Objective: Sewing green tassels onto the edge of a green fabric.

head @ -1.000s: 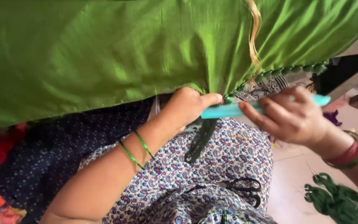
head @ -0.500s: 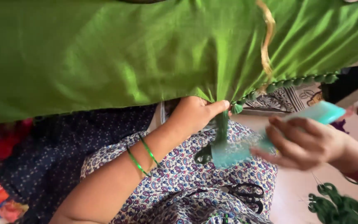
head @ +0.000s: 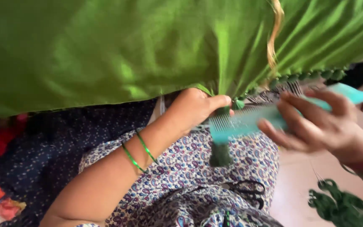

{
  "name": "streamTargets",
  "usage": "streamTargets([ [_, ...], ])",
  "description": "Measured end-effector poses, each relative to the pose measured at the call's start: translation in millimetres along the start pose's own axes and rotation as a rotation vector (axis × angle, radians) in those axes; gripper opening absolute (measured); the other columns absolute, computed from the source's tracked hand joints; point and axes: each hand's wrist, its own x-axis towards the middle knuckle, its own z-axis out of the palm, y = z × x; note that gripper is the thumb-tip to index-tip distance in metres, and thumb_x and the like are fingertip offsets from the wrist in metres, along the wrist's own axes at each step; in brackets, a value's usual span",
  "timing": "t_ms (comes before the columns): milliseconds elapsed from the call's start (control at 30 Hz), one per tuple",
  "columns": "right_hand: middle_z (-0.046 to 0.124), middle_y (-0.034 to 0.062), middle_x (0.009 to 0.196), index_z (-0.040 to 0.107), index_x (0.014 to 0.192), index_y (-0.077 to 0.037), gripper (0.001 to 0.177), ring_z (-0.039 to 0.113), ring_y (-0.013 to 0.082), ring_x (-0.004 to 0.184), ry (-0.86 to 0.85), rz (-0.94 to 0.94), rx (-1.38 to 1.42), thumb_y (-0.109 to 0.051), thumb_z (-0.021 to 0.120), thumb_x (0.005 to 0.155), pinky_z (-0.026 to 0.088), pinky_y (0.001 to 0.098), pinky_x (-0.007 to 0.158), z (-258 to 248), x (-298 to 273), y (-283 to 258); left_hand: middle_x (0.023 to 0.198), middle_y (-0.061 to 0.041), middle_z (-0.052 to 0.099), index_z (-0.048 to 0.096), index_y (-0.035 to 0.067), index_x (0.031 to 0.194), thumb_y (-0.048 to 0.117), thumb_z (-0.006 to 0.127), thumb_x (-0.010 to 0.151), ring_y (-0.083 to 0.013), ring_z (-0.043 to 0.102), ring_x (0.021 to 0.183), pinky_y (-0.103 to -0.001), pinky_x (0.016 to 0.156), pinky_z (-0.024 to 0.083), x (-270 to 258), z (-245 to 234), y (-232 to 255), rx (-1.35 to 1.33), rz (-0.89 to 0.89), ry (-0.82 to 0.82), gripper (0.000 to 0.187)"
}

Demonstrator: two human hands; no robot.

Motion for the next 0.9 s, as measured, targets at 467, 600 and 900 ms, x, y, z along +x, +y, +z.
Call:
streamTargets([
  [467, 0.069, -0.0002, 0.091, 0.063, 0.139, -0.035, 0.059, 0.072, 0.0146, 0.087, -0.183, -0.105, -0.005, -0.019, 0.076, 0.083, 0.048, 0.0366, 0.09, 16.7, -2.4, -11.4, 0.08, -0.007, 0.079, 0.079, 0.0, 0.09, 0.021, 0.07, 0.087, -0.0115, 0.072, 0.068, -0.027, 0.066, 0.058, 1.4, -1.4, 2.8, 0.172, 0.046, 0.082, 0.023],
  [600, 0.067, 0.0017, 0.096, 0.056, 0.14, -0.033, 0.047, 0.07, 0.018, 0.091, 0.075, -0.034, -0.038, -0.033, 0.075, 0.097, 0.045, 0.0405, 0.087, 16.2, 3.4, -0.4, 0.078, -0.006, 0.08, 0.08, -0.003, 0.087, 0.023, 0.071, 0.088, -0.0095, 0.072, 0.068, -0.026, 0.067, 0.057, -1.2, -1.9, 8.2, 0.213, 0.005, 0.076, 0.028],
  [900, 0.068, 0.0043, 0.102, 0.06, 0.135, -0.026, 0.037, 0.071, 0.0255, 0.095, -0.002, 0.035, 0.154, -0.029, 0.073, 0.101, 0.046, 0.0399, 0.087, 10.7, -7.1, -54.3, 0.083, -0.005, 0.08, 0.078, 0.0, 0.095, 0.021, 0.067, 0.093, -0.0108, 0.075, 0.075, -0.026, 0.072, 0.058, -0.6, -5.0, -13.6, 0.302, 0.119, 0.063, 0.023],
])
